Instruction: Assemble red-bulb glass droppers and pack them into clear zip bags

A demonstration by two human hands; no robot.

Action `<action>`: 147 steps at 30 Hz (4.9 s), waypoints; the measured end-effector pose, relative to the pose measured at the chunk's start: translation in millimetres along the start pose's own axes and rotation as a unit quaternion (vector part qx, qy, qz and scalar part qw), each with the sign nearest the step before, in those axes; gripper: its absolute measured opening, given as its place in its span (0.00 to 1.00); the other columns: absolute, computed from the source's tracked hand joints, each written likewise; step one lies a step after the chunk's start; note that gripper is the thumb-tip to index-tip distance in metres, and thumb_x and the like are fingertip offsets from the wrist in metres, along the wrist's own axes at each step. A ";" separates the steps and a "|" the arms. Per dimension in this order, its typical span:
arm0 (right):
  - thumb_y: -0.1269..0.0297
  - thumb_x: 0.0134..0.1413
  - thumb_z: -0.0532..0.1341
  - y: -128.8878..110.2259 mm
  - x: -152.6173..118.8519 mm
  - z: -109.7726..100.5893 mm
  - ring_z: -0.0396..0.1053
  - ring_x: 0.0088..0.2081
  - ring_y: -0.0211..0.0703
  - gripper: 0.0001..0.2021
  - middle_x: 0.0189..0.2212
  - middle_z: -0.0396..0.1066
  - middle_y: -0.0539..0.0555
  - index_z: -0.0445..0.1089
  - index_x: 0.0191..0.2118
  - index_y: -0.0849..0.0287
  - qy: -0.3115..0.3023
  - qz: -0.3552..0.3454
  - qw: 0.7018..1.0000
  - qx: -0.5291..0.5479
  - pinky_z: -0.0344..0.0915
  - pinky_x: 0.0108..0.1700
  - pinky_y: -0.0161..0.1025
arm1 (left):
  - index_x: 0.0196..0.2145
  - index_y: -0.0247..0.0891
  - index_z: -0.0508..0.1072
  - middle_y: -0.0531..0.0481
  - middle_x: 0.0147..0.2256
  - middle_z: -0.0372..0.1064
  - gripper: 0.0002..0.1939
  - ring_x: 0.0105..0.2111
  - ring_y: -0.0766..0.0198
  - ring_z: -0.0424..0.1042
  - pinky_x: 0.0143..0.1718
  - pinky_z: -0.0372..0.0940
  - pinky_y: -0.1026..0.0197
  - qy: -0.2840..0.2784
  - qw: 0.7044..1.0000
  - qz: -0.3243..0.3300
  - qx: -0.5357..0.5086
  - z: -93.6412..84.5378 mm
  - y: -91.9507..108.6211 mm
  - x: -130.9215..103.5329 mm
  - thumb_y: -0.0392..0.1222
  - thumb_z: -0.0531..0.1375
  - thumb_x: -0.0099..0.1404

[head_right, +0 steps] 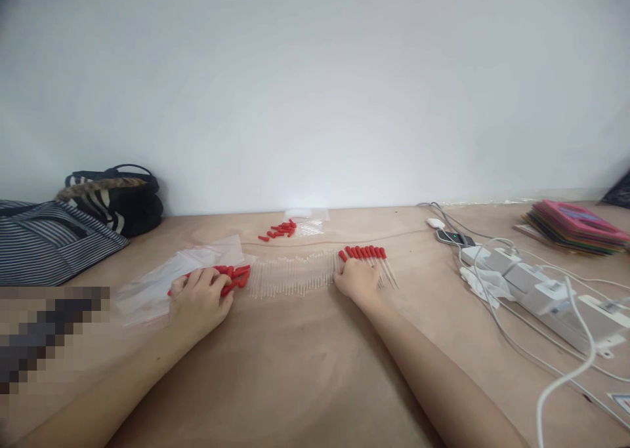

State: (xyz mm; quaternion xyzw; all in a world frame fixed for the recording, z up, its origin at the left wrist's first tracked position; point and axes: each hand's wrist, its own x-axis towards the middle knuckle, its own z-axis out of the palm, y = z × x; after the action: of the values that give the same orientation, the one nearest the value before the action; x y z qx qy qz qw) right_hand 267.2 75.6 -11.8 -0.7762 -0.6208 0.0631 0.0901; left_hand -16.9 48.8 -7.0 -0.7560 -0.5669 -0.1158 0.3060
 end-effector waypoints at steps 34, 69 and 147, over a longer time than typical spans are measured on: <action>0.57 0.48 0.61 11.7 -40.0 8.4 0.62 0.35 0.41 0.10 0.30 0.67 0.52 0.69 0.32 0.58 0.036 -0.426 0.895 0.125 0.54 0.38 0.39 | 0.30 0.37 0.70 0.49 0.30 0.67 0.07 0.29 0.65 0.67 0.32 0.63 0.63 -0.111 0.882 0.083 -0.450 -12.2 42.5 -13.8 0.37 0.52 0.60; 0.70 0.55 0.51 -12.8 -72.8 16.3 0.64 0.29 0.35 0.09 0.26 0.70 0.49 0.68 0.33 0.57 0.104 -0.413 0.874 0.234 0.48 0.42 0.41 | 0.33 0.38 0.67 0.50 0.31 0.71 0.05 0.32 0.63 0.71 0.34 0.66 0.62 -0.107 0.711 -0.092 -0.689 3.6 59.9 -24.0 0.40 0.56 0.59; 0.63 0.52 0.48 20.7 -2.1 14.7 0.66 0.36 0.48 0.15 0.28 0.72 0.58 0.70 0.26 0.60 0.119 -0.006 0.992 -0.035 0.46 0.41 0.47 | 0.32 0.40 0.74 0.46 0.32 0.68 0.10 0.35 0.53 0.64 0.34 0.55 0.57 -0.003 0.989 -0.080 -0.122 15.9 -11.5 -2.4 0.45 0.58 0.56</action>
State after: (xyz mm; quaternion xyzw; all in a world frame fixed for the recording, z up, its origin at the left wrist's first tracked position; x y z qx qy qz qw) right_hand 283.5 70.1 -30.6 -0.7774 -0.6118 -0.0524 0.1364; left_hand -31.1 58.3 -16.9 -0.7400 -0.6083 -0.2059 0.1999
